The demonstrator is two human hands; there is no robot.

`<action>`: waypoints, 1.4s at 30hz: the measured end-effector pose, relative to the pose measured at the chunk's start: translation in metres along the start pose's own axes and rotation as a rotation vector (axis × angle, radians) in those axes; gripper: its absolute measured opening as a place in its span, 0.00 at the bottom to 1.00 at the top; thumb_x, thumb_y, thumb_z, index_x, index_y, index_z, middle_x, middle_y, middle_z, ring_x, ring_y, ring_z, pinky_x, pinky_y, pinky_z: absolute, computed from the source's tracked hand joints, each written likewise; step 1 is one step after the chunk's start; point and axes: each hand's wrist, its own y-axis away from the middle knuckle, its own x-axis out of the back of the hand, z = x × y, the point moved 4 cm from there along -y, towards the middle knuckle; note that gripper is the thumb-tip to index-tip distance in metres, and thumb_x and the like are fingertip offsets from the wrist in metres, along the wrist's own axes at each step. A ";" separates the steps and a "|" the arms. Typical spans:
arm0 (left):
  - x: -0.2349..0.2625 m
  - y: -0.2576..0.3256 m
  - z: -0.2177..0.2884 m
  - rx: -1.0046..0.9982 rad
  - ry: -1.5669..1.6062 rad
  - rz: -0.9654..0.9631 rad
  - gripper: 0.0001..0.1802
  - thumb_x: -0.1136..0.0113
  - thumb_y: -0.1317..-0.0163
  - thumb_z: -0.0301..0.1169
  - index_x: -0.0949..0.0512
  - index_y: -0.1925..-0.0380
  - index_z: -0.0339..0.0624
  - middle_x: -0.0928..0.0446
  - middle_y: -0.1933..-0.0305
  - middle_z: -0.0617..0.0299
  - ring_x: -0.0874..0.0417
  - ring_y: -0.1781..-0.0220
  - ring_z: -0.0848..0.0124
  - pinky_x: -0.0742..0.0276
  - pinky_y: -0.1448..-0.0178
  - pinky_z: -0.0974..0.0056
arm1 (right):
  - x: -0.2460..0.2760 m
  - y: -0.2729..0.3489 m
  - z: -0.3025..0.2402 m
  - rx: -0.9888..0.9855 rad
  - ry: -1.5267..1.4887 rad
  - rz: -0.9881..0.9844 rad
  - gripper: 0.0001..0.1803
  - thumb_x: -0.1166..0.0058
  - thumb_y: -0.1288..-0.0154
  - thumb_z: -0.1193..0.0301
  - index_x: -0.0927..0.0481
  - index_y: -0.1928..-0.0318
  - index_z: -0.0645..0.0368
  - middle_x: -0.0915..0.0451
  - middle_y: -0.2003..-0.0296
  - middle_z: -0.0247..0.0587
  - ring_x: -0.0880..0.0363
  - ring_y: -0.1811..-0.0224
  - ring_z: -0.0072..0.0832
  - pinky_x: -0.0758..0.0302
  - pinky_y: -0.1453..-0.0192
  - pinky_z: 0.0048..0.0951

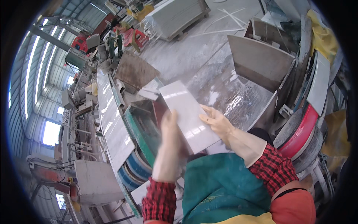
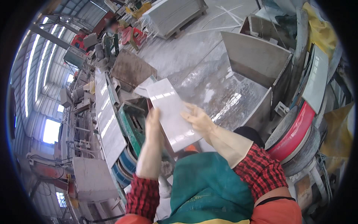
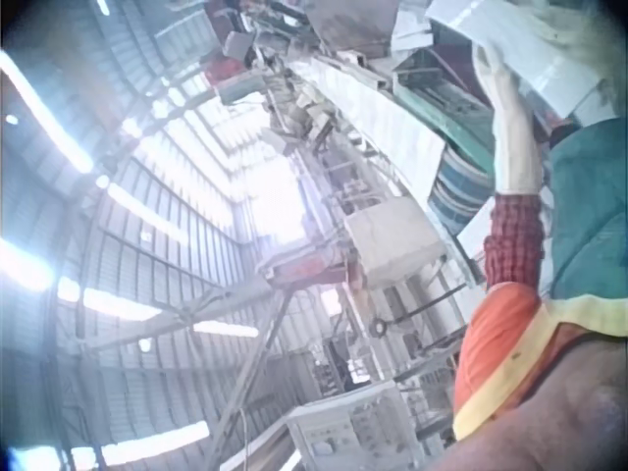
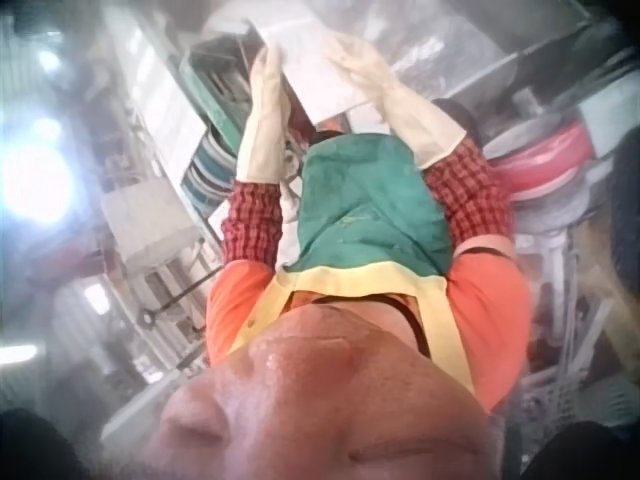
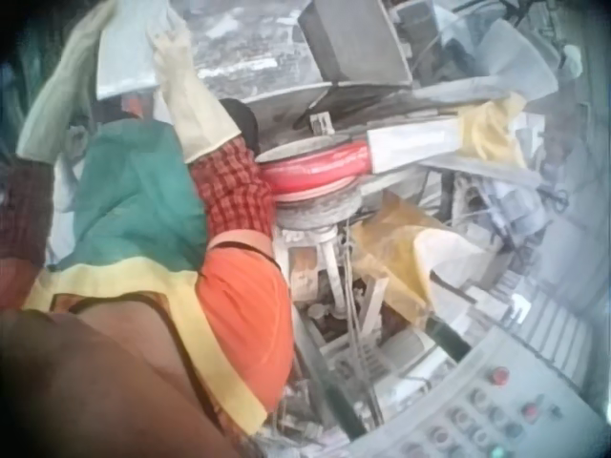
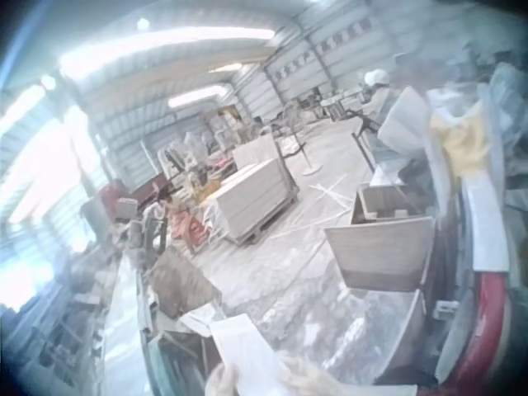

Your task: The person repeatedly picks up white rectangular panels from a conveyor belt and stacks them into a metal bin. The person handles the panels one at a time, placing them into the bin to accumulate a stack.

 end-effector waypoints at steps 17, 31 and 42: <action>0.031 0.050 -0.018 0.065 0.603 0.064 0.25 0.43 0.29 0.34 0.30 0.36 0.32 0.22 0.39 0.50 0.21 0.37 0.57 0.27 0.30 0.51 | -0.031 -0.005 0.015 -0.084 0.151 -0.177 0.25 0.55 0.21 0.71 0.33 0.27 0.62 0.22 0.38 0.40 0.24 0.38 0.21 0.28 0.34 0.24; 0.335 0.161 -0.092 -0.152 0.869 0.827 0.25 0.55 0.25 0.26 0.39 0.30 0.31 0.32 0.30 0.43 0.27 0.31 0.48 0.28 0.25 0.44 | 0.005 -0.018 0.006 -0.108 0.306 0.131 0.24 0.47 0.23 0.64 0.27 0.31 0.57 0.14 0.50 0.47 0.13 0.54 0.29 0.17 0.50 0.26; 0.443 0.116 -0.194 0.106 1.048 1.074 0.12 0.45 0.27 0.41 0.21 0.60 0.45 0.18 0.64 0.58 0.25 0.79 0.71 0.28 0.80 0.69 | -0.001 -0.026 0.028 -0.203 0.418 0.171 0.26 0.47 0.23 0.61 0.28 0.30 0.57 0.16 0.47 0.48 0.15 0.54 0.26 0.17 0.50 0.24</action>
